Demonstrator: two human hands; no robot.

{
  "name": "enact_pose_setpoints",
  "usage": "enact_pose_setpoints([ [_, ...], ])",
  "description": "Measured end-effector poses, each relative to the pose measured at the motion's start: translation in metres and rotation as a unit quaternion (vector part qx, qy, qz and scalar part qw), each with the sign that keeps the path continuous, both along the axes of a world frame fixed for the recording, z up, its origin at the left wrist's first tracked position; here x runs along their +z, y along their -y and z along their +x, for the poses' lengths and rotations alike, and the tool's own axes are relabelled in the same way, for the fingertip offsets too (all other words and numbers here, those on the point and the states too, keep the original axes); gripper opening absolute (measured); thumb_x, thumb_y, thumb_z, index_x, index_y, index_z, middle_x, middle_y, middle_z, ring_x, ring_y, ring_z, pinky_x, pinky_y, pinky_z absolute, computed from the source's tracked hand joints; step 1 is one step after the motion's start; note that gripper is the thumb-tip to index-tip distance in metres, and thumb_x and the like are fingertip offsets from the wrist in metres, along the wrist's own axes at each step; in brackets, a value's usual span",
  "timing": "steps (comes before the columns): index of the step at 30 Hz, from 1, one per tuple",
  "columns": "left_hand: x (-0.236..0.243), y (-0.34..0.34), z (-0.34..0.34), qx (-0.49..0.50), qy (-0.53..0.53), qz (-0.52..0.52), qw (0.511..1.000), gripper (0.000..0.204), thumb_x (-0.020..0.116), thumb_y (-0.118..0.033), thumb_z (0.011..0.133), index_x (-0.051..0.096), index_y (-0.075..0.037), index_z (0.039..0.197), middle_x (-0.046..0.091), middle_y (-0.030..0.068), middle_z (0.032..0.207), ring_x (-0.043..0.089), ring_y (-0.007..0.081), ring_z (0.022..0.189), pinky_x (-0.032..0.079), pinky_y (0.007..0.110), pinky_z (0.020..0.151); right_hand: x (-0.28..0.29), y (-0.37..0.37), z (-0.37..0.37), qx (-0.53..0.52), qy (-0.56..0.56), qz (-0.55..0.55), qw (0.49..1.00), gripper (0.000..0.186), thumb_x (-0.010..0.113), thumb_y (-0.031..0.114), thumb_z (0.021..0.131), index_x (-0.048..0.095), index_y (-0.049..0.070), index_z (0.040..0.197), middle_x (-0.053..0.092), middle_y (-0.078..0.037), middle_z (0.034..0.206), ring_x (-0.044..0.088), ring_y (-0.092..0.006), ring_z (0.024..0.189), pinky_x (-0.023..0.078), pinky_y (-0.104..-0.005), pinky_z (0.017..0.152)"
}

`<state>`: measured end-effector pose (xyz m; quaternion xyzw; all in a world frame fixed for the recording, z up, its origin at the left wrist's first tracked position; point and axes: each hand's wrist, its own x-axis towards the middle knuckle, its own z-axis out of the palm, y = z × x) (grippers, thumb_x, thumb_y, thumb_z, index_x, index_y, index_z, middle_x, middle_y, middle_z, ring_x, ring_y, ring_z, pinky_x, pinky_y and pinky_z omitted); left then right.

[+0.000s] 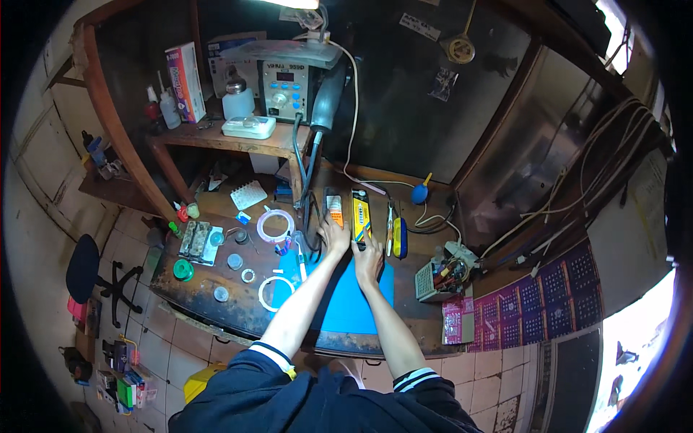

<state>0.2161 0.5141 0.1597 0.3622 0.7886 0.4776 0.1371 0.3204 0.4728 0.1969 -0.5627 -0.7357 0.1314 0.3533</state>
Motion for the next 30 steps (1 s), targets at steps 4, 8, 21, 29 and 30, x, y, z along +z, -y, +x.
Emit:
enact_pose_setpoints([
  [4, -0.01, -0.007, -0.002, -0.006, -0.057, 0.0, 0.998, 0.069, 0.063, -0.019, 0.074, 0.029, 0.004, 0.129, 0.034, 0.0285, 0.129, 0.029, 0.0445, 0.119, 0.025, 0.05, 0.1, -0.005, -0.012, 0.0, 0.028, 0.004, 0.005, 1.0, 0.049, 0.069, 0.019, 0.074, 0.055, 0.006, 0.119, 0.057, -0.014, 0.113, 0.052, -0.0293, 0.101, 0.044, -0.0367, 0.086],
  [8, -0.016, -0.014, -0.018, -0.005, -0.079, -0.031, 0.996, 0.073, 0.064, -0.02, 0.073, 0.028, 0.002, 0.133, 0.038, 0.0241, 0.129, 0.031, 0.0418, 0.118, 0.027, 0.049, 0.1, -0.007, -0.012, -0.01, 0.058, 0.001, 0.04, 0.998, 0.049, 0.069, 0.011, 0.072, 0.055, 0.003, 0.118, 0.056, -0.014, 0.115, 0.053, -0.0303, 0.098, 0.044, -0.0378, 0.085],
  [21, 0.005, -0.007, -0.029, -0.081, -0.052, -0.084, 0.992, 0.079, 0.064, -0.011, 0.071, 0.024, -0.004, 0.138, 0.037, 0.0159, 0.134, 0.03, 0.0351, 0.124, 0.022, 0.047, 0.104, -0.011, -0.019, -0.006, 0.075, -0.037, 0.005, 0.996, 0.046, 0.064, 0.009, 0.077, 0.053, 0.006, 0.121, 0.051, -0.016, 0.124, 0.053, -0.0313, 0.1, 0.043, -0.0377, 0.088],
  [29, 0.01, -0.007, -0.015, -0.023, -0.035, -0.076, 0.996, 0.064, 0.042, -0.043, 0.089, 0.028, -0.001, 0.136, 0.031, 0.0169, 0.139, 0.028, 0.0405, 0.124, 0.023, 0.053, 0.1, -0.012, -0.025, -0.001, 0.106, -0.056, -0.029, 0.992, 0.047, 0.058, 0.002, 0.079, 0.049, 0.007, 0.125, 0.049, -0.016, 0.126, 0.051, -0.0336, 0.106, 0.041, -0.0392, 0.091],
  [30, 0.008, -0.007, -0.018, -0.025, -0.041, -0.059, 0.997, 0.063, 0.043, -0.04, 0.089, 0.028, -0.001, 0.136, 0.029, 0.0167, 0.14, 0.027, 0.041, 0.124, 0.022, 0.053, 0.101, -0.012, -0.025, -0.002, 0.103, -0.057, -0.029, 0.993, 0.047, 0.058, 0.002, 0.079, 0.049, 0.007, 0.125, 0.049, -0.016, 0.126, 0.051, -0.0336, 0.106, 0.041, -0.0392, 0.091],
])
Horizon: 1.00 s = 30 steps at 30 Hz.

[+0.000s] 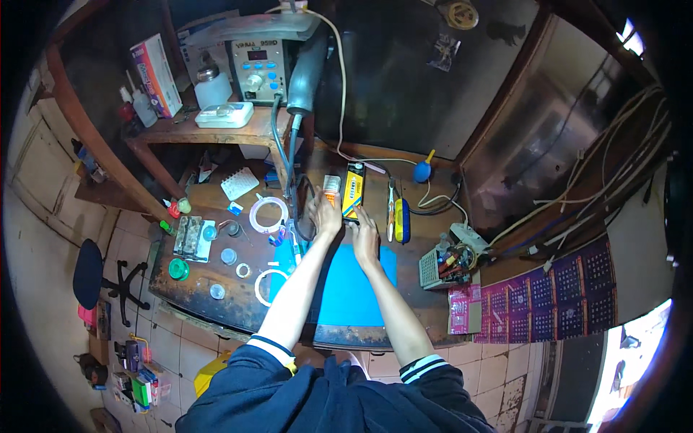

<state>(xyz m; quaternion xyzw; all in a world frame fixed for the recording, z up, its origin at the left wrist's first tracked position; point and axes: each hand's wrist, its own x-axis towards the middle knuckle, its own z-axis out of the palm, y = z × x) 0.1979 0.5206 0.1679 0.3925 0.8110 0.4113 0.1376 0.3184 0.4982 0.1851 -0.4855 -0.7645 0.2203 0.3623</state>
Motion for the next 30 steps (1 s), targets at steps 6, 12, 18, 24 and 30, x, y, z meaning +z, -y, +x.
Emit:
enact_pose_setpoints([
  [6, 0.028, 0.023, 0.031, -0.04, -0.077, 0.1, 0.991, 0.063, 0.049, -0.033, 0.088, 0.028, 0.007, 0.132, 0.024, 0.0256, 0.139, 0.021, 0.0386, 0.129, 0.015, 0.05, 0.106, 0.013, 0.023, 0.019, 0.003, -0.002, 0.064, 0.998, 0.052, 0.058, 0.004, 0.079, 0.043, 0.008, 0.128, 0.046, -0.019, 0.124, 0.043, -0.0394, 0.112, 0.037, -0.0439, 0.094],
  [12, 0.046, 0.075, 0.072, -0.18, -0.015, 0.237, 0.955, 0.049, 0.045, -0.028, 0.091, 0.036, 0.001, 0.129, 0.036, 0.0227, 0.129, 0.028, 0.037, 0.124, 0.022, 0.045, 0.104, 0.04, 0.095, 0.086, 0.023, -0.1, 0.068, 0.992, 0.025, 0.057, 0.002, 0.081, 0.059, 0.004, 0.106, 0.056, -0.015, 0.108, 0.054, -0.0312, 0.1, 0.043, -0.0377, 0.086],
  [18, 0.053, 0.093, 0.146, -0.368, 0.189, 0.195, 0.889, 0.053, 0.058, -0.008, 0.08, 0.036, -0.001, 0.127, 0.041, 0.0206, 0.124, 0.042, 0.0341, 0.116, 0.033, 0.039, 0.099, 0.031, 0.141, 0.165, -0.284, -0.192, 0.033, 0.939, 0.034, 0.062, 0.003, 0.077, 0.049, 0.001, 0.108, 0.049, -0.017, 0.112, 0.051, -0.0275, 0.097, 0.042, -0.0368, 0.082],
  [24, 0.019, 0.083, 0.179, -0.479, 0.061, 0.138, 0.865, 0.087, 0.07, -0.012, 0.069, 0.018, 0.0, 0.137, 0.028, 0.0217, 0.137, 0.03, 0.0333, 0.128, 0.025, 0.038, 0.106, 0.006, 0.108, 0.197, -0.298, -0.123, 0.033, 0.946, 0.077, 0.068, 0.008, 0.073, 0.022, -0.005, 0.133, 0.03, -0.024, 0.134, 0.031, -0.0346, 0.125, 0.028, -0.0396, 0.103],
  [30, 0.017, 0.082, 0.182, -0.475, 0.076, 0.129, 0.867, 0.088, 0.073, -0.01, 0.067, 0.021, -0.002, 0.138, 0.036, 0.0217, 0.134, 0.034, 0.0337, 0.126, 0.029, 0.039, 0.104, -0.01, 0.098, 0.201, -0.263, -0.158, 0.006, 0.952, 0.073, 0.068, 0.01, 0.075, 0.026, -0.005, 0.132, 0.033, -0.026, 0.132, 0.034, -0.0366, 0.122, 0.027, -0.0418, 0.102],
])
